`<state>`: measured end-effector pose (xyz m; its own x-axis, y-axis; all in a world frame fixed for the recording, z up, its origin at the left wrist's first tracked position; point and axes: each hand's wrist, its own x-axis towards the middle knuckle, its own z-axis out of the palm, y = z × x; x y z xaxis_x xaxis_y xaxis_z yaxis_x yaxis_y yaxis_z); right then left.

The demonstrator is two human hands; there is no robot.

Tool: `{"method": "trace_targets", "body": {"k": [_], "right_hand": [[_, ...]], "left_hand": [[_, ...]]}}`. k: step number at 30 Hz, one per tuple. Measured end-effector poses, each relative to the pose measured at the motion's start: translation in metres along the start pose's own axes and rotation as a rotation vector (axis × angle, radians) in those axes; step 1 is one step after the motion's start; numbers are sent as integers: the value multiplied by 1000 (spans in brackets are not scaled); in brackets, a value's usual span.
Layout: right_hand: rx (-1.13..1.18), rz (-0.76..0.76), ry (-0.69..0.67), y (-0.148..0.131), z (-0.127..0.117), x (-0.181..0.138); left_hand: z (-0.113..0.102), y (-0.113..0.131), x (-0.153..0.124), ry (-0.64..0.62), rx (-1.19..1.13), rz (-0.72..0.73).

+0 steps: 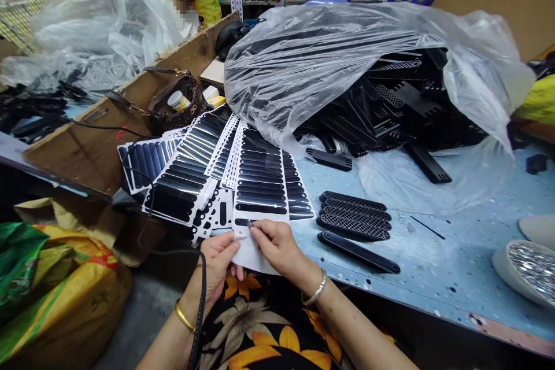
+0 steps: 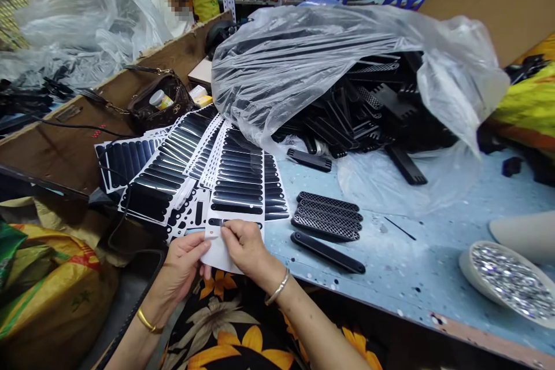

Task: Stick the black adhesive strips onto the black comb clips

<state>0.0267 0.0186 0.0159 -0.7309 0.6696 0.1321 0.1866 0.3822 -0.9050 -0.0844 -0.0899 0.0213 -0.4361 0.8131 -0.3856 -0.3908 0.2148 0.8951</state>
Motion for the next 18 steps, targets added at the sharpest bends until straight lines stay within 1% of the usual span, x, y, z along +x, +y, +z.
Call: {"method": "trace_targets", "body": {"k": [1, 3, 5, 7, 8, 9, 10, 11, 13, 14, 15, 16, 17, 18], "right_hand": [[72, 52, 14, 1, -1, 1], [209, 152, 88, 1, -9, 2], [288, 195, 201, -2, -30, -4], [311, 168, 353, -7, -63, -16], [326, 140, 454, -9, -82, -24], [354, 112, 568, -11, -102, -34], [367, 91, 652, -12, -121, -44], [367, 76, 704, -14, -139, -55], [353, 62, 735, -16, -165, -77], [349, 58, 722, -18, -173, -87], [351, 56, 697, -20, -178, -96], [359, 53, 664, -23, -179, -104], [371, 48, 627, -27, -177, -110], [385, 43, 586, -30, -173, -115]], "left_hand": [[-3, -1, 0, 15, 15, -7], [-10, -5, 0, 47, 60, -27], [-17, -8, 0, 85, 112, -44], [-24, -10, 1, 129, 180, -36], [-27, -11, 1, 160, 236, -17], [-31, -10, 1, 198, 320, 19], [-33, -10, 0, 244, 434, 72], [-36, -8, -2, 296, 568, 138], [-37, -6, -6, 393, 817, 291], [-34, -4, -9, 417, 880, 348], [-28, -2, -12, 413, 879, 383], [-19, -1, -15, 363, 828, 384], [-7, 1, -17, 286, 749, 362], [8, 3, -19, 181, 642, 320]]}}
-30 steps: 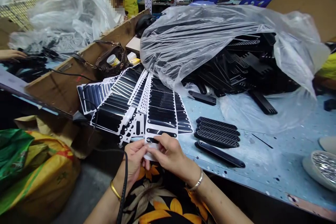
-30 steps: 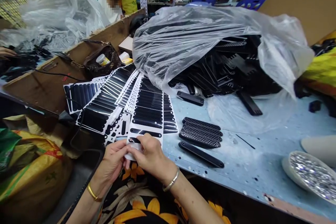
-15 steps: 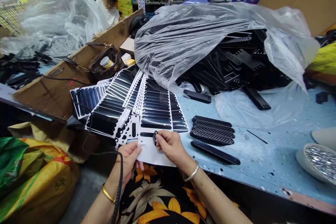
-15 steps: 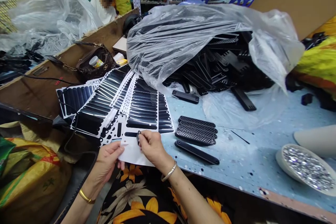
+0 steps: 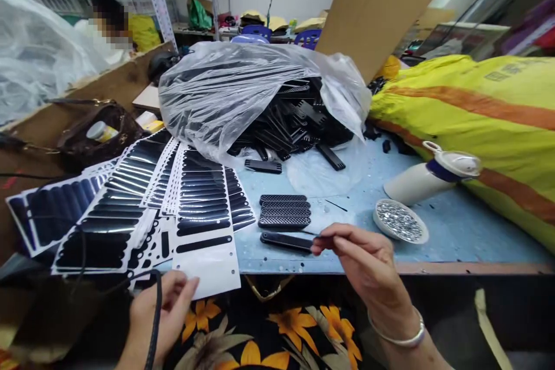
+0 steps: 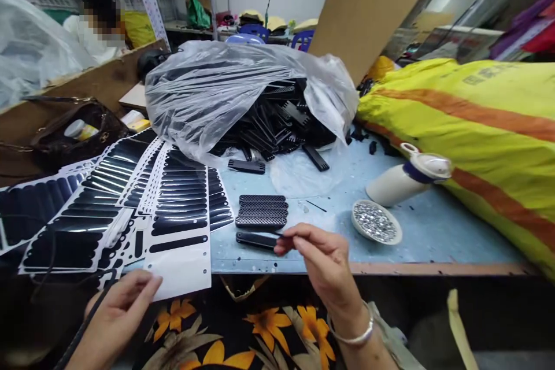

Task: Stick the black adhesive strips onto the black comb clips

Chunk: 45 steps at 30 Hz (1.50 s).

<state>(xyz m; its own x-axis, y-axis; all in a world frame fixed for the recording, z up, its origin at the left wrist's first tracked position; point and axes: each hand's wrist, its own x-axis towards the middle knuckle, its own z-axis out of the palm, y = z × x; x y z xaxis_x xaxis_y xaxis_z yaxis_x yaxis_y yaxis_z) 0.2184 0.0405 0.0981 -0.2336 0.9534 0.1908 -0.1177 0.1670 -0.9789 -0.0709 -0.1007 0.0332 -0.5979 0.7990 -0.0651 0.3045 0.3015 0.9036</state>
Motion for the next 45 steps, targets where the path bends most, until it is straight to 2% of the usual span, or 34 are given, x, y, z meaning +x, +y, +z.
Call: {"method": "trace_targets", "body": {"k": [4, 7, 9, 11, 13, 15, 16, 19, 22, 26, 30, 32, 34, 37, 39, 42, 45], "right_hand": [[61, 51, -130, -6, 17, -21], [109, 98, -182, -6, 18, -31], [130, 106, -189, -3, 7, -35], [56, 89, -134, 1, -8, -37], [-172, 24, -21, 4, -23, -36], [-468, -114, 69, 4, -32, -34], [-596, -206, 68, 4, -33, -32], [-839, -469, -101, 2, -29, -26], [-979, -557, -271, 3, -21, -23], [-1012, -585, -335, 7, -19, -20], [-963, -615, -262, 7, -29, -15], [-951, -596, -188, 6, -39, -11], [-944, -525, -114, 4, -50, -8], [-926, -392, -59, 4, -64, -4], [-904, -323, -72, 9, -68, -1], [-883, -271, -118, 23, -70, 4], [-893, -235, -147, 35, -70, 11]], "left_hand": [[51, 52, 0, -557, -512, -243], [77, 79, 6, -799, -659, -317], [83, 87, 10, -884, -675, -319], [84, 89, 15, -864, -664, -304], [86, 88, 20, -783, -624, -268], [90, 87, 24, -723, -574, -230], [93, 87, 26, -715, -553, -214], [100, 89, 27, -752, -517, -186], [104, 92, 26, -799, -505, -177], [104, 93, 28, -797, -446, -150], [104, 87, 33, -629, -315, -16], [104, 81, 36, -527, -246, 109], [106, 72, 41, -451, -140, 323], [111, 57, 48, -394, 54, 691], [116, 48, 52, -388, 170, 853], [121, 41, 55, -406, 276, 967], [118, 43, 55, -451, 278, 996]]}}
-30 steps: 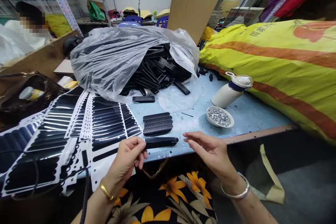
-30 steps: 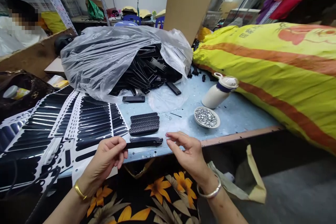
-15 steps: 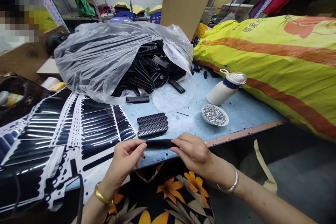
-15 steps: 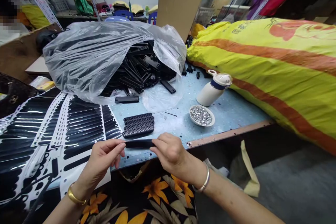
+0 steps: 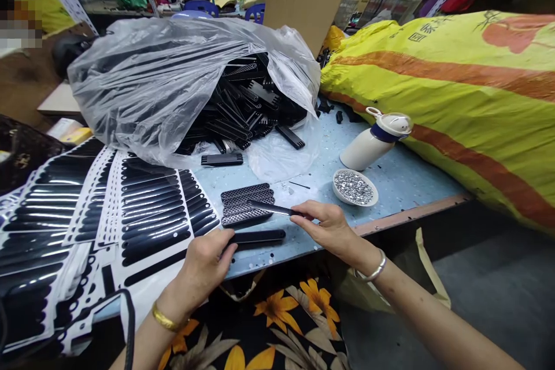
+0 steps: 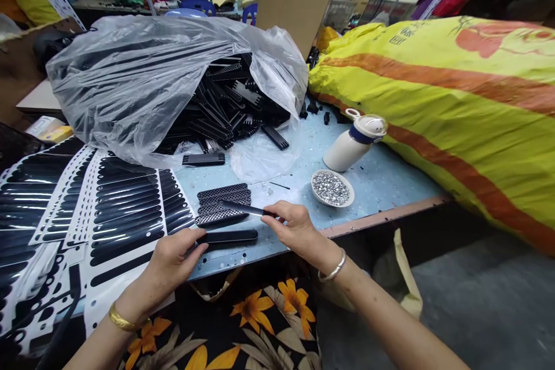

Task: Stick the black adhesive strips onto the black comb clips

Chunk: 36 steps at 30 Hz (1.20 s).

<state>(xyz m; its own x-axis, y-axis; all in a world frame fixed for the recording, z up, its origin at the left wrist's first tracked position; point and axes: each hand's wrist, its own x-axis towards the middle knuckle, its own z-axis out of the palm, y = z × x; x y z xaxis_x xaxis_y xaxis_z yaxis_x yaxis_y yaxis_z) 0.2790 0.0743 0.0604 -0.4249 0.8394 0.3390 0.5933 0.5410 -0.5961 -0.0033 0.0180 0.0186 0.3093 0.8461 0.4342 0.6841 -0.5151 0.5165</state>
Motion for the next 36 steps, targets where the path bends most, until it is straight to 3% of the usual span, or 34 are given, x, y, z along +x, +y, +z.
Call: {"method": "trace_targets", "body": {"k": [5, 11, 17, 24, 31, 36], "right_hand": [[37, -67, -56, 8, 12, 14], [23, -139, -103, 14, 25, 27], [9, -132, -100, 25, 37, 35], [16, -125, -200, 13, 26, 28], [-30, -220, -177, 4, 18, 26], [-26, -279, -175, 2, 19, 30]], "left_hand": [[-13, 4, 2, -46, -103, -22], [-13, -9, 13, 65, -77, -340], [-3, -24, 31, 5, -84, -307], [-3, -18, 37, -85, -264, -416], [-3, -18, 34, -84, -521, -621], [-3, -17, 34, -78, -519, -580]]}}
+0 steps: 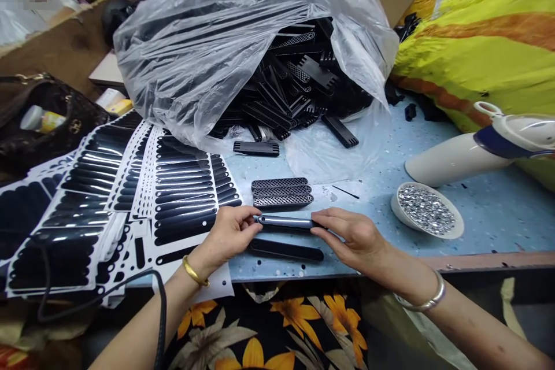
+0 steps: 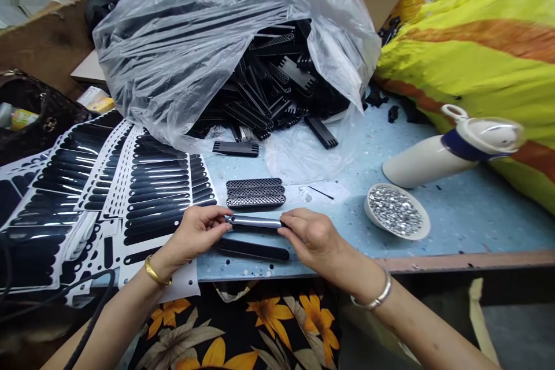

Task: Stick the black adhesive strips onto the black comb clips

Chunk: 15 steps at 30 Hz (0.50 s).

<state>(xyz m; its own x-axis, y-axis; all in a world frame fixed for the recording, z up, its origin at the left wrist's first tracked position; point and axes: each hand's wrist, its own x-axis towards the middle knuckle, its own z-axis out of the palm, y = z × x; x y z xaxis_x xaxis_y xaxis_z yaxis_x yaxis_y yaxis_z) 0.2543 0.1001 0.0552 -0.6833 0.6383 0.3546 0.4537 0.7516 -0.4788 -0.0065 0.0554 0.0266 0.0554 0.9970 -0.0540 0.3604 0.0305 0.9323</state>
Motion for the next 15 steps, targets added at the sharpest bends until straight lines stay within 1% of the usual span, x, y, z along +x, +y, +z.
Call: {"method": "trace_targets", "body": {"k": [5, 12, 15], "right_hand": [[-2, 13, -67, 0, -1, 0], [-15, 63, -104, -7, -4, 3], [-21, 57, -87, -7, -2, 2]], "left_hand": [[0, 2, -1, -8, 21, 14], [-1, 3, 0, -12, 5, 8], [0, 2, 0, -7, 4, 3]]}}
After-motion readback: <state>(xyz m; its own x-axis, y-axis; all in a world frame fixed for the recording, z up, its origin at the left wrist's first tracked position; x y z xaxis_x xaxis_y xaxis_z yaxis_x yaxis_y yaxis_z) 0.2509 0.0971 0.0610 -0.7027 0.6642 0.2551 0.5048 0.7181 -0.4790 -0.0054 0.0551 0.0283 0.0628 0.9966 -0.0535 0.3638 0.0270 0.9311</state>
